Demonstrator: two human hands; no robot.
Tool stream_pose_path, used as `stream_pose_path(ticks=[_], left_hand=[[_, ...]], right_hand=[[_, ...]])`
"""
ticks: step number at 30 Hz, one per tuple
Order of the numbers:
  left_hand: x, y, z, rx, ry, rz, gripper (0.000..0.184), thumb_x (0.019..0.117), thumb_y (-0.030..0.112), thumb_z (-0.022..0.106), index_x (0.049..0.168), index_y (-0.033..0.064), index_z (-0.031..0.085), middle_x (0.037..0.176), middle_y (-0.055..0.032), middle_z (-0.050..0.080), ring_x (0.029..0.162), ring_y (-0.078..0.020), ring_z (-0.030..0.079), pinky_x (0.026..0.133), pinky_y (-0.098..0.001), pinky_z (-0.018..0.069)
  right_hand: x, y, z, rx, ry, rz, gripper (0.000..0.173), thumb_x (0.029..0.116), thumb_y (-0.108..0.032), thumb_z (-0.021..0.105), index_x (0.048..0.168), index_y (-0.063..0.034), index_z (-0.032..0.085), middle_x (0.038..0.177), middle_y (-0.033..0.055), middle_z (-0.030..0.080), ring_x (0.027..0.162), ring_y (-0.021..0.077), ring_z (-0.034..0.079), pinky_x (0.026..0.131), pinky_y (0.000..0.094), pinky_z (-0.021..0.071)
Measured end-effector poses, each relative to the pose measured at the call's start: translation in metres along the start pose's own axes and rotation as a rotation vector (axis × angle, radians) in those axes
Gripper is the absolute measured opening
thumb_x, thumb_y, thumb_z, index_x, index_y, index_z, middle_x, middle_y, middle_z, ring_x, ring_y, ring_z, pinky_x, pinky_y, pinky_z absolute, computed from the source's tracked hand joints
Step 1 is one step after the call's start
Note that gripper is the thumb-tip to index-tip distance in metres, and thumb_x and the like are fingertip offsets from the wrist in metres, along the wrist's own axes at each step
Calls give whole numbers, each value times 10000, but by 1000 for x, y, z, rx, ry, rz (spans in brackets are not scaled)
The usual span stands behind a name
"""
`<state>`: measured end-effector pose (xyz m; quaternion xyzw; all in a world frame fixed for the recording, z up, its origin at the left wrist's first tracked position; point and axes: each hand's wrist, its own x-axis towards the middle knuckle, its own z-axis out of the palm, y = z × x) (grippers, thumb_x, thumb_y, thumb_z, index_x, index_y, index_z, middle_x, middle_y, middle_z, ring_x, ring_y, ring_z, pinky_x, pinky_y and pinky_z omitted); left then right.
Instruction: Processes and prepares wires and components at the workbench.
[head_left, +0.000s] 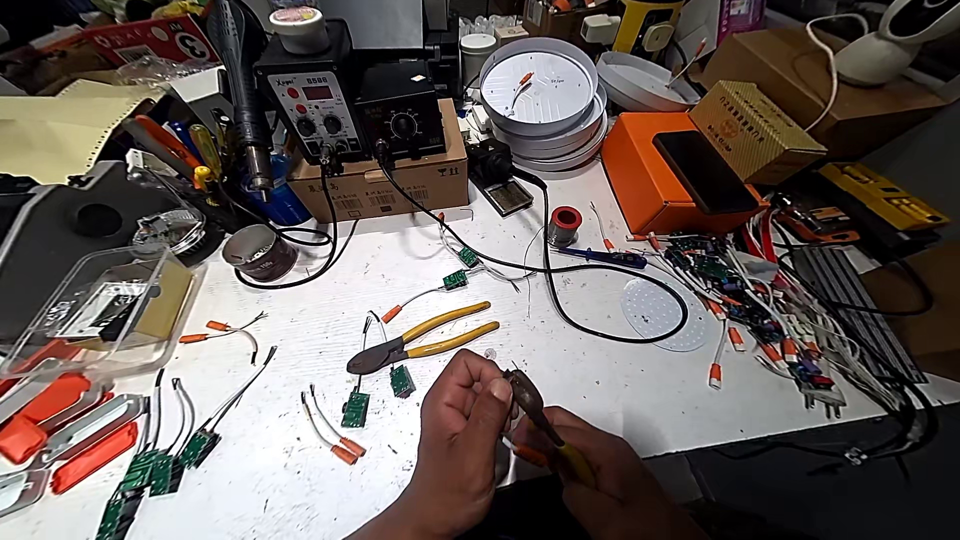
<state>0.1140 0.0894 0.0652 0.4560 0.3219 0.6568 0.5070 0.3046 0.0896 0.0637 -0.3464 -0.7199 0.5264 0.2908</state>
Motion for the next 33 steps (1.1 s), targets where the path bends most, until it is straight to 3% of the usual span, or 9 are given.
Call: stream_pose_path(ticks=[6, 10, 12, 19, 20, 22, 25, 33], left_hand=[[3, 3, -3, 30, -44, -55, 122, 1058, 173, 551, 978, 82, 566, 777, 25, 588, 696, -39, 583, 682, -203, 514], [5, 8, -6, 103, -69, -46, 134, 1049, 165, 568, 968, 66, 608, 753, 25, 600, 675, -44, 592, 661, -205, 519], [6, 9, -9, 126, -67, -54, 141, 1039, 162, 578, 946, 67, 624, 750, 26, 606, 672, -45, 597, 658, -207, 523], [5, 14, -15, 180, -107, -78, 180, 1048, 155, 555, 931, 57, 650, 768, 18, 628, 697, -53, 622, 681, -222, 557], [5, 13, -16, 156, -122, -66, 175, 1052, 173, 565, 951, 60, 652, 781, 18, 633, 708, -52, 633, 705, -235, 581], [4, 10, -18, 92, -156, -52, 173, 1052, 200, 581, 979, 59, 649, 797, 20, 642, 716, -33, 612, 693, -201, 532], [3, 10, -21, 7, -210, -57, 161, 1039, 202, 609, 1002, 50, 649, 819, 0, 664, 736, -37, 625, 708, -203, 533], [2, 6, -20, -96, -197, -6, 111, 1001, 168, 665, 981, 59, 658, 840, -17, 667, 758, -44, 636, 711, -203, 537]], right_hand=[[0, -2, 4, -100, 85, 19, 362, 794, 40, 512, 1077, -37, 726, 1187, 62, 667, 951, 19, 615, 755, 154, 504], [0, 6, 9, -263, 226, -53, 315, 825, 4, 551, 1075, -47, 737, 1205, 75, 676, 1076, 92, 656, 881, 250, 574], [0, 10, 10, -339, 277, -91, 314, 818, -7, 554, 1070, -60, 734, 1206, 82, 682, 1098, 122, 664, 896, 282, 582], [10, 24, 9, -818, 501, -293, 179, 849, -53, 512, 936, -86, 665, 1201, 141, 689, 1137, 241, 650, 928, 309, 543], [10, 25, 8, -865, 525, -316, 162, 878, -63, 506, 952, -87, 648, 1205, 146, 684, 1147, 251, 643, 947, 314, 535], [11, 26, 7, -930, 574, -356, 162, 916, -80, 497, 1001, -87, 634, 1206, 152, 685, 1148, 265, 639, 956, 328, 522], [11, 25, 5, -974, 618, -395, 199, 960, -96, 482, 1104, -91, 621, 1227, 146, 682, 1166, 266, 631, 948, 330, 517], [10, 22, 9, -984, 626, -404, 237, 945, -79, 474, 1124, -75, 629, 1268, 166, 678, 1221, 279, 619, 983, 336, 508]])
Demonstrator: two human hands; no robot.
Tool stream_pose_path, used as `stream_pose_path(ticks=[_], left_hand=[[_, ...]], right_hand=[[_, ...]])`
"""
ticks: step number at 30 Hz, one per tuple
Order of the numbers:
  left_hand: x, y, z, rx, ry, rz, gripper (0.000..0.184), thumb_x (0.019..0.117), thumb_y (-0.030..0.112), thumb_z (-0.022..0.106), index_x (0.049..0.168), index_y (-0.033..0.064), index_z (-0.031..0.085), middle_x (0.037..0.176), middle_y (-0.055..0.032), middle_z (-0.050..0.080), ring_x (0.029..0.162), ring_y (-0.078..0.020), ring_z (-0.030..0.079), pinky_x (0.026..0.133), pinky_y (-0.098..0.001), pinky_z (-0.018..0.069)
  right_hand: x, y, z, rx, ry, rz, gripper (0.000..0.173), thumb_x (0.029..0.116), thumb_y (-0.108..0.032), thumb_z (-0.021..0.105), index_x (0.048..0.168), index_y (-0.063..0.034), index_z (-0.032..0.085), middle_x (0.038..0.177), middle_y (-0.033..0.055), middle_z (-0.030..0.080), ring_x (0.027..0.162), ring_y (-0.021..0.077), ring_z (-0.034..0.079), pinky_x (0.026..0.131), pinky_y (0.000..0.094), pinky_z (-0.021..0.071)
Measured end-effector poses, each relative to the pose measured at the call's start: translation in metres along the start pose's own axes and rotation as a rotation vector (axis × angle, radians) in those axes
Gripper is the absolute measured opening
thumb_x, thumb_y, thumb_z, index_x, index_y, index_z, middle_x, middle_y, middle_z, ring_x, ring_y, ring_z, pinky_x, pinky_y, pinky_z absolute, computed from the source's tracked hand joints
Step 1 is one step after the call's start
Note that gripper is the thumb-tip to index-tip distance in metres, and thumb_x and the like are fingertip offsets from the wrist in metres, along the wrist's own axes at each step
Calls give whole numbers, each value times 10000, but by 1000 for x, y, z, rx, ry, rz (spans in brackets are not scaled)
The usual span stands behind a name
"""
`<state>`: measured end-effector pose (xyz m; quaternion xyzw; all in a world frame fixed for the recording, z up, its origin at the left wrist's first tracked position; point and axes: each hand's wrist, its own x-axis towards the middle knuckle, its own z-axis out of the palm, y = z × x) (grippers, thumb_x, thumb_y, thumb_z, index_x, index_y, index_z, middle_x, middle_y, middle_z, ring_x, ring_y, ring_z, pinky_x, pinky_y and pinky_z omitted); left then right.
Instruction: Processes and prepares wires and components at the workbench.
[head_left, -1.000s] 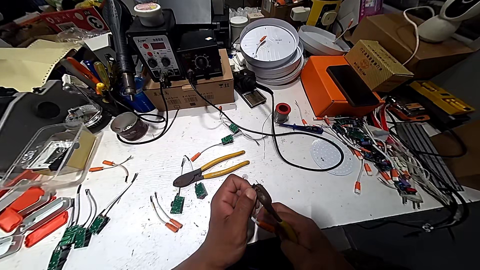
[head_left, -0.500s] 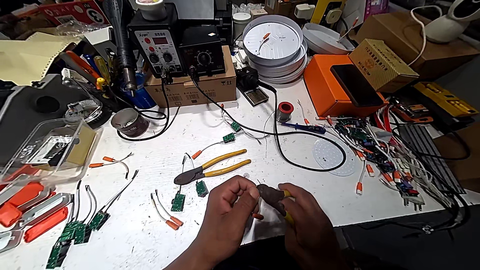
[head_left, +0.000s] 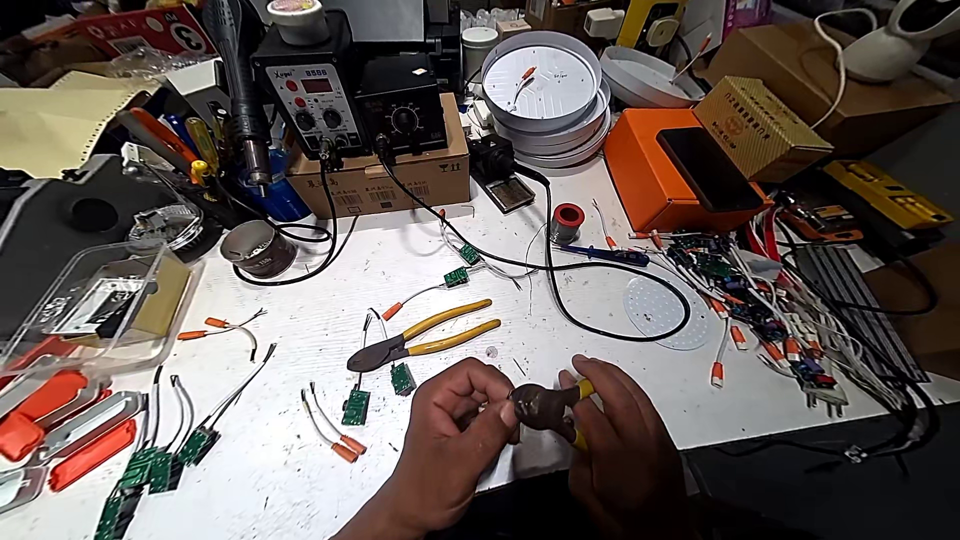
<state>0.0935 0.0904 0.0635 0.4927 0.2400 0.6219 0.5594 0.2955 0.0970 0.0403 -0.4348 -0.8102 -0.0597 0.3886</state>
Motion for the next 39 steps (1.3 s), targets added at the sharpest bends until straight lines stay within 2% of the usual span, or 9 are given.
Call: stream_pose_path(ticks=[4, 10, 17, 21, 34, 37, 39], left_hand=[[-1, 1, 0, 63, 12, 28, 103, 996, 151, 670, 972, 52, 659, 859, -26, 674, 767, -50, 643, 709, -204, 542], [-1, 3, 0, 196, 29, 72, 95, 994, 143, 675, 964, 54, 663, 877, -22, 669, 779, -55, 647, 708, -209, 559], [0, 3, 2, 325, 27, 162, 95, 988, 155, 688, 957, 69, 662, 885, -12, 668, 861, -76, 655, 785, -235, 561], [0, 3, 3, 343, 32, 177, 91, 990, 152, 681, 956, 70, 661, 886, -10, 668, 871, -78, 655, 802, -238, 558], [1, 4, 6, 306, 41, 143, 106, 1004, 158, 665, 964, 60, 665, 892, -15, 675, 823, -57, 658, 743, -213, 568], [1, 5, 5, 289, 27, 110, 128, 1023, 177, 640, 980, 57, 659, 886, -7, 672, 789, -44, 651, 725, -204, 569], [2, 4, 3, 221, 14, 57, 152, 1033, 197, 624, 993, 53, 652, 854, -6, 678, 758, -43, 648, 716, -202, 561]], right_hand=[[1, 0, 0, 0, -10, -8, 217, 936, -71, 485, 1095, -75, 633, 1234, 160, 687, 1185, 274, 634, 954, 329, 521], [2, 2, -2, -47, -20, -24, 223, 944, -67, 480, 1102, -74, 638, 1261, 165, 689, 1198, 284, 640, 944, 338, 525], [3, 3, -2, -48, -10, -39, 206, 947, -65, 485, 1084, -74, 638, 1251, 159, 692, 1200, 279, 638, 965, 329, 522], [2, 4, -1, -11, 12, -42, 181, 948, -76, 487, 1067, -82, 623, 1189, 148, 693, 1145, 266, 645, 928, 325, 529], [0, 6, 0, 36, 15, -27, 163, 962, -112, 489, 1062, -112, 618, 1168, 124, 684, 1108, 244, 635, 901, 317, 515], [0, 6, -2, 142, -50, 0, 202, 951, -110, 478, 1094, -112, 620, 1242, 142, 665, 1179, 257, 614, 948, 339, 508], [-1, 4, -5, 350, -157, 88, 202, 894, -74, 508, 1046, -103, 639, 1280, 130, 647, 1219, 210, 604, 1006, 320, 512]])
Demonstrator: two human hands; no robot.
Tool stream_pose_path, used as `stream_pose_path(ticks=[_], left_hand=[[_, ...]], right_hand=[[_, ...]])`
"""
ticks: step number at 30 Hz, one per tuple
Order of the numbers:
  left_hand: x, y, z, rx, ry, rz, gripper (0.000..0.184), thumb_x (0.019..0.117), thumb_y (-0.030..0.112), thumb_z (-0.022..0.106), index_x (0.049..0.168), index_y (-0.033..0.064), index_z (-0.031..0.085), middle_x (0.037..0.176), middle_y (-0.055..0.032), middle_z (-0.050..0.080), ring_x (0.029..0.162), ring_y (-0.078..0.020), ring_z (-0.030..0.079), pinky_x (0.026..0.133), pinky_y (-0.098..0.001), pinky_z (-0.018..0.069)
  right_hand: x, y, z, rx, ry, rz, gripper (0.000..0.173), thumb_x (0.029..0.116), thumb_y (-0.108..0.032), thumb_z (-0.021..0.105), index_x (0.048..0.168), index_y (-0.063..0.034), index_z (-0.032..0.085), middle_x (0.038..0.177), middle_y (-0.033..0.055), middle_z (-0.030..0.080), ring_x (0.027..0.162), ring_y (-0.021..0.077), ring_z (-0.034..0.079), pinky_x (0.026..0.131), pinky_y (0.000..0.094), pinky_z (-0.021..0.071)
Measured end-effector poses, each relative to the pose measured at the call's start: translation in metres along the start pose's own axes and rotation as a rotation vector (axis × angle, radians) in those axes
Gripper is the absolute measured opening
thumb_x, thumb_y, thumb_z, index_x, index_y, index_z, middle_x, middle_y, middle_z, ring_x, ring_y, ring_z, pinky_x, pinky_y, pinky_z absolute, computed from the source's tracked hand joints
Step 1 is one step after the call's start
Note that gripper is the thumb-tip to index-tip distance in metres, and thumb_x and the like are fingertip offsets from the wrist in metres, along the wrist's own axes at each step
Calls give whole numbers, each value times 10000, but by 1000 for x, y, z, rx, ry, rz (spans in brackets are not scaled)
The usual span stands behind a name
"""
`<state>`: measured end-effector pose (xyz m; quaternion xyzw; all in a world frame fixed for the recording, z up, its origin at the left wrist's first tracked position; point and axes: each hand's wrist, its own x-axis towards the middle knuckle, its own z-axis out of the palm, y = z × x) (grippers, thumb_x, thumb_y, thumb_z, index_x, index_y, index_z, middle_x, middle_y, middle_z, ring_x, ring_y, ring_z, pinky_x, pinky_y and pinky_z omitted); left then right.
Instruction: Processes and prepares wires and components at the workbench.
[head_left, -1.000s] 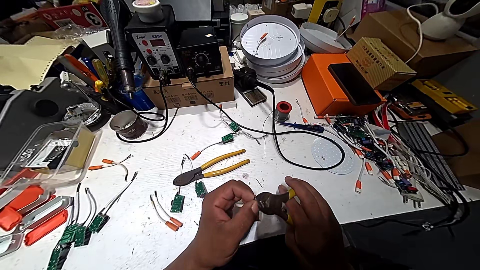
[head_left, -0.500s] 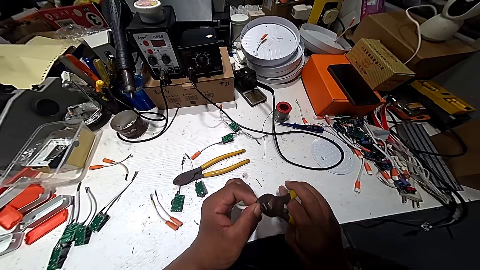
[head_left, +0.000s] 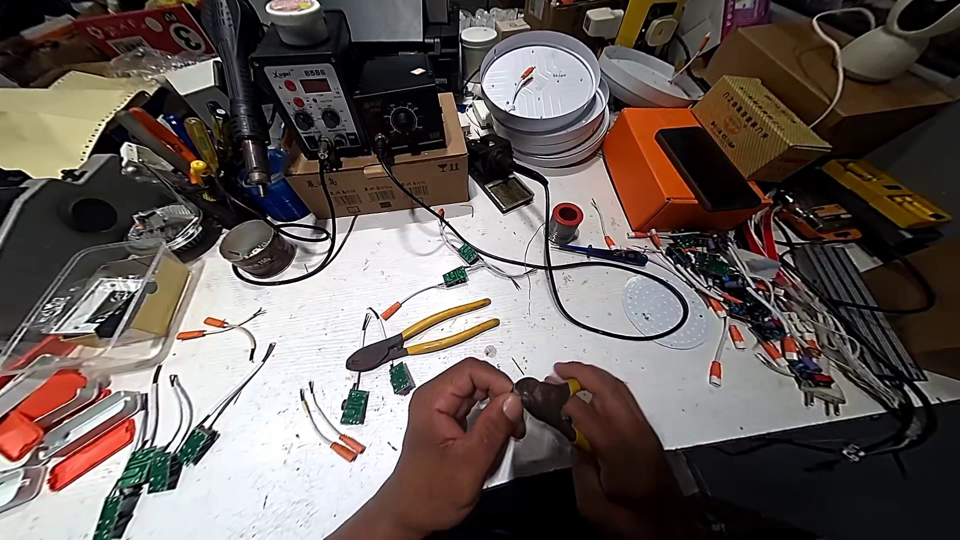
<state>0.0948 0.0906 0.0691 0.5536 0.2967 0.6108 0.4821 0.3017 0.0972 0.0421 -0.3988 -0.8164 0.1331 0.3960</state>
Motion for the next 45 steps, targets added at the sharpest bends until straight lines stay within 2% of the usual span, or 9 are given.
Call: stream_pose_path(ticks=[2, 5, 7, 9, 13, 24, 30, 37, 45], left_hand=[[2, -2, -3, -96, -2, -70, 152, 1035, 198, 617, 997, 55, 652, 822, -14, 687, 741, -56, 649, 713, -213, 548], [3, -3, -6, -201, 29, -197, 149, 1031, 205, 617, 973, 74, 660, 798, -19, 686, 761, -102, 678, 810, -304, 581], [2, -3, -7, -262, 78, -290, 143, 1016, 191, 627, 943, 77, 674, 790, -33, 699, 773, -139, 705, 857, -371, 601], [2, -3, -6, -316, 90, -363, 151, 1007, 185, 639, 927, 67, 688, 777, -49, 705, 756, -145, 710, 834, -366, 607], [-1, -5, -4, -402, 52, -440, 140, 998, 165, 656, 935, 50, 704, 782, -61, 714, 755, -126, 706, 808, -317, 596], [-4, -3, -9, -444, 11, -479, 136, 996, 156, 665, 932, 46, 713, 773, -40, 703, 721, -82, 677, 765, -268, 585], [-9, 0, -11, -118, 33, -322, 118, 994, 139, 672, 957, 31, 702, 793, -28, 714, 715, -54, 669, 699, -201, 560], [-9, -1, -15, -56, 84, -264, 129, 1003, 134, 658, 971, 20, 710, 829, -65, 736, 749, -99, 702, 733, -246, 590], [-10, -4, -16, 1, 110, -265, 147, 1005, 151, 648, 940, 38, 716, 856, -32, 698, 766, -94, 674, 733, -263, 591]], right_hand=[[-2, -5, -5, 293, -118, 156, 305, 847, -13, 551, 1104, -57, 709, 1294, 107, 643, 1190, 126, 614, 978, 253, 535], [0, -7, -12, 568, -212, 301, 494, 803, 41, 529, 1249, -60, 714, 1283, 79, 648, 1060, 42, 619, 850, 168, 527], [0, -5, -13, 637, -204, 321, 427, 865, -11, 552, 1249, -92, 720, 1270, 55, 658, 995, 25, 615, 796, 155, 521], [2, -5, -11, 653, -150, 315, 287, 971, -144, 601, 1226, -104, 727, 1252, 42, 669, 964, 13, 620, 768, 143, 523], [10, -10, -7, 648, -51, 333, 247, 998, -253, 657, 1153, -83, 748, 1198, 43, 681, 869, -3, 615, 690, 125, 514], [38, -22, 4, 803, -3, 361, 192, 943, -178, 734, 1060, -28, 756, 1155, 72, 682, 816, 17, 632, 656, 136, 537], [45, -22, 11, 789, -22, 328, 123, 958, -139, 688, 894, -37, 712, 1091, 67, 676, 879, 35, 643, 715, 153, 546], [44, -15, 14, 860, -16, 457, 143, 994, -154, 609, 943, -48, 691, 1092, 59, 705, 774, 37, 637, 623, 170, 520], [45, -19, 19, 990, -48, 383, 100, 953, -90, 687, 962, -7, 743, 1079, 84, 702, 871, 68, 657, 713, 185, 560]])
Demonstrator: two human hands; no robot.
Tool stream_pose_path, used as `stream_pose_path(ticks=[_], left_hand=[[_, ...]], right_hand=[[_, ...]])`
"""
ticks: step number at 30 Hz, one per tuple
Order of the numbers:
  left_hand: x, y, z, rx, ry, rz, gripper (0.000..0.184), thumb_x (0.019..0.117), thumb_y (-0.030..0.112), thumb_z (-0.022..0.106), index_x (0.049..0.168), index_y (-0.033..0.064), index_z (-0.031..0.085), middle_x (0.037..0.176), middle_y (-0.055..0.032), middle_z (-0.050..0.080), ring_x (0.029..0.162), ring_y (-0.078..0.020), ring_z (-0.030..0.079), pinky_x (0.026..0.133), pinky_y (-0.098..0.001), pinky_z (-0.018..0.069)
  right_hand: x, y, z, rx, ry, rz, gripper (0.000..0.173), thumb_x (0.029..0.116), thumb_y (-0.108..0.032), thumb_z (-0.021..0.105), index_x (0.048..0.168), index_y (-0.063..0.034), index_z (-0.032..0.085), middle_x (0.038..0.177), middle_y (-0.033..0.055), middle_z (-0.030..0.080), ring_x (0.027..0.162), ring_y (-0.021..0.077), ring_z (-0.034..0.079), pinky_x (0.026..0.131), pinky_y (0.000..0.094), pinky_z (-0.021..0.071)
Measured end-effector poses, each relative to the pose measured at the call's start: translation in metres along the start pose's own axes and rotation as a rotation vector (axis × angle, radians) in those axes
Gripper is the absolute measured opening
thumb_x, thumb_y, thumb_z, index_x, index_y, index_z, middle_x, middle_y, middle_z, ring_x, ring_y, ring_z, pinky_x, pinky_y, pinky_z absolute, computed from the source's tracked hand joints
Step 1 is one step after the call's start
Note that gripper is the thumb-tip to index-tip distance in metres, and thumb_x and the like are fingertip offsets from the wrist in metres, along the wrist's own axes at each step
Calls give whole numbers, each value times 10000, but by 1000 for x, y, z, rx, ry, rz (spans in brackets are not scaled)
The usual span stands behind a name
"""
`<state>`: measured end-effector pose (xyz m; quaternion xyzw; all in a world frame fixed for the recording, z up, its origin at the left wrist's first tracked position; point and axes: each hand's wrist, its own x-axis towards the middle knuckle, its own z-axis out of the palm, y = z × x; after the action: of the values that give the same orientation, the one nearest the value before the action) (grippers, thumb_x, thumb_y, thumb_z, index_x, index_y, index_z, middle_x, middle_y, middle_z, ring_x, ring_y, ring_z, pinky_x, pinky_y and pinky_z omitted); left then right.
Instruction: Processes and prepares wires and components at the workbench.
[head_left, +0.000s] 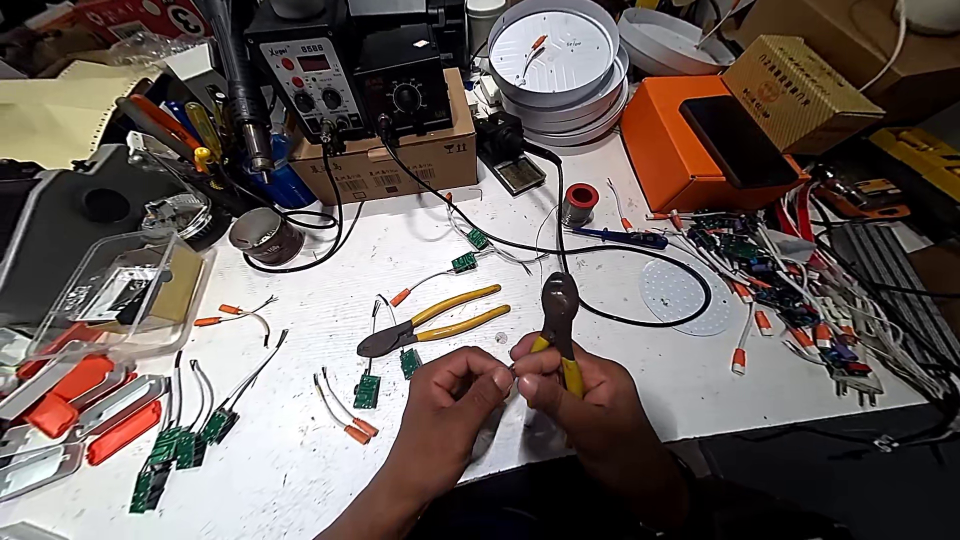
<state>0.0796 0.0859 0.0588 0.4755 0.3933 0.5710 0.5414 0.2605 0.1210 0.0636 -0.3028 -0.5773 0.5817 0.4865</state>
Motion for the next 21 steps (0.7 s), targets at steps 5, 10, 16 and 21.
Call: stream_pose_path(ticks=[5, 10, 16, 21], left_hand=[[-1, 1, -2, -165, 9, -131, 175, 1017, 152, 620, 890, 57, 694, 787, -17, 678, 727, -68, 646, 748, -248, 570], [-2, 2, -5, -247, -5, -122, 167, 1015, 169, 632, 906, 61, 697, 804, -24, 683, 755, -85, 665, 783, -272, 578], [-2, 2, -4, -233, -2, -101, 153, 1011, 145, 639, 908, 45, 695, 815, -27, 683, 752, -61, 647, 754, -233, 561], [-3, 0, 0, -144, 59, -14, 153, 1014, 153, 642, 936, 29, 689, 828, -38, 685, 740, -63, 649, 716, -219, 558]], right_hand=[[2, -2, 6, 13, -14, -30, 89, 947, -56, 690, 976, 10, 742, 1097, 99, 688, 882, 82, 674, 736, 197, 589], [1, -2, 10, -70, 62, -71, 119, 932, -75, 708, 1006, 5, 757, 1091, 97, 695, 911, 80, 665, 742, 182, 572], [0, -3, 10, -159, 27, -145, 161, 946, -95, 709, 1054, 11, 764, 1092, 93, 684, 940, 62, 655, 776, 159, 565], [-2, -2, 13, -231, 41, -183, 186, 957, -121, 704, 1071, 13, 766, 1101, 91, 681, 919, 34, 640, 761, 141, 551]])
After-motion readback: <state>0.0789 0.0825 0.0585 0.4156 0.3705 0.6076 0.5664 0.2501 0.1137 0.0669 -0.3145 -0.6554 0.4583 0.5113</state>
